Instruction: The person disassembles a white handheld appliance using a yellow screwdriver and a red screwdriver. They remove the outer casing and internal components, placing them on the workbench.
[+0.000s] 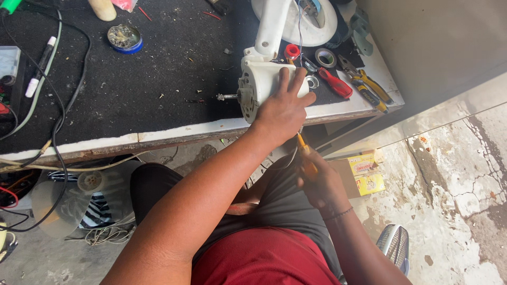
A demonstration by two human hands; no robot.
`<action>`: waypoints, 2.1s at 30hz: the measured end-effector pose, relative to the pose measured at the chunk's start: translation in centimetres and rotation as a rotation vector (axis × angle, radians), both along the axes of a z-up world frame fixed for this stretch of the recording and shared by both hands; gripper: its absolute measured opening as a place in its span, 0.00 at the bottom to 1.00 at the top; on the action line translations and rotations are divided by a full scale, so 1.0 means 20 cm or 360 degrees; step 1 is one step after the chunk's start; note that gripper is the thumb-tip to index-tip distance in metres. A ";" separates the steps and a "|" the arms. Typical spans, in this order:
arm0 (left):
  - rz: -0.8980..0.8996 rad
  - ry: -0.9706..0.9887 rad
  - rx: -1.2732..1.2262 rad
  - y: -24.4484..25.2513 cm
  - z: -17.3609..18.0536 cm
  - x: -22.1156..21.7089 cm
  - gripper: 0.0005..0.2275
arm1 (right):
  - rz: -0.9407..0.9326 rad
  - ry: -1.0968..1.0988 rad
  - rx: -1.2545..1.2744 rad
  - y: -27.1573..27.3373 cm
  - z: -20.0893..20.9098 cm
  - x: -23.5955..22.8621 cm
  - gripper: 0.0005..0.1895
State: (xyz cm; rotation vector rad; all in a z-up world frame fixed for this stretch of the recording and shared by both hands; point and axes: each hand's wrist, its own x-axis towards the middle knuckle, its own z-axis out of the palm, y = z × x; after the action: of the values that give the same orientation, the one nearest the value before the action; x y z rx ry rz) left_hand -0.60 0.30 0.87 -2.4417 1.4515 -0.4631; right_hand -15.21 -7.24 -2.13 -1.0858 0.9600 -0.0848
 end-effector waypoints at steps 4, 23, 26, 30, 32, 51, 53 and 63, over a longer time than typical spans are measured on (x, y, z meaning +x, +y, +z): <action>0.0005 0.0004 -0.0014 0.00 -0.01 0.01 0.13 | 0.0122 -0.0280 0.0073 0.00 0.02 -0.01 0.23; -0.0126 0.0362 -0.0275 0.01 0.01 0.02 0.08 | 0.0617 0.0068 -0.0751 -0.31 0.18 -0.21 0.27; -0.0166 0.0469 -0.0412 0.02 0.03 0.02 0.07 | 0.0659 0.0095 -0.0886 -0.35 0.20 -0.22 0.27; -0.0177 0.0498 -0.0548 0.01 -0.01 0.04 0.09 | 0.0798 0.0049 -0.0918 -0.42 0.08 -0.21 0.26; -0.0172 0.0507 -0.0599 -0.01 -0.03 0.06 0.09 | 0.0770 -0.0076 -0.0979 -0.56 -0.05 -0.21 0.20; -0.0161 0.0508 -0.0894 -0.04 -0.08 0.07 0.06 | 0.0325 -0.0707 -0.1159 -0.35 0.03 0.28 0.20; -0.0229 0.0496 -0.0989 -0.03 -0.09 0.08 0.10 | 0.0318 -0.0703 -0.1191 -0.48 -0.04 0.33 0.19; 0.0165 0.0278 -0.1332 0.21 -0.03 -0.05 0.32 | 0.0384 -0.0275 -0.2078 -1.04 -0.03 0.97 0.23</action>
State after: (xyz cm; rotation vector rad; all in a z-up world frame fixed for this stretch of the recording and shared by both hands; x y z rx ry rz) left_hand -1.67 4.49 0.37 -3.2413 1.3575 -1.0217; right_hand 4.26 -28.12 -2.74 -2.3273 0.5385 -0.6606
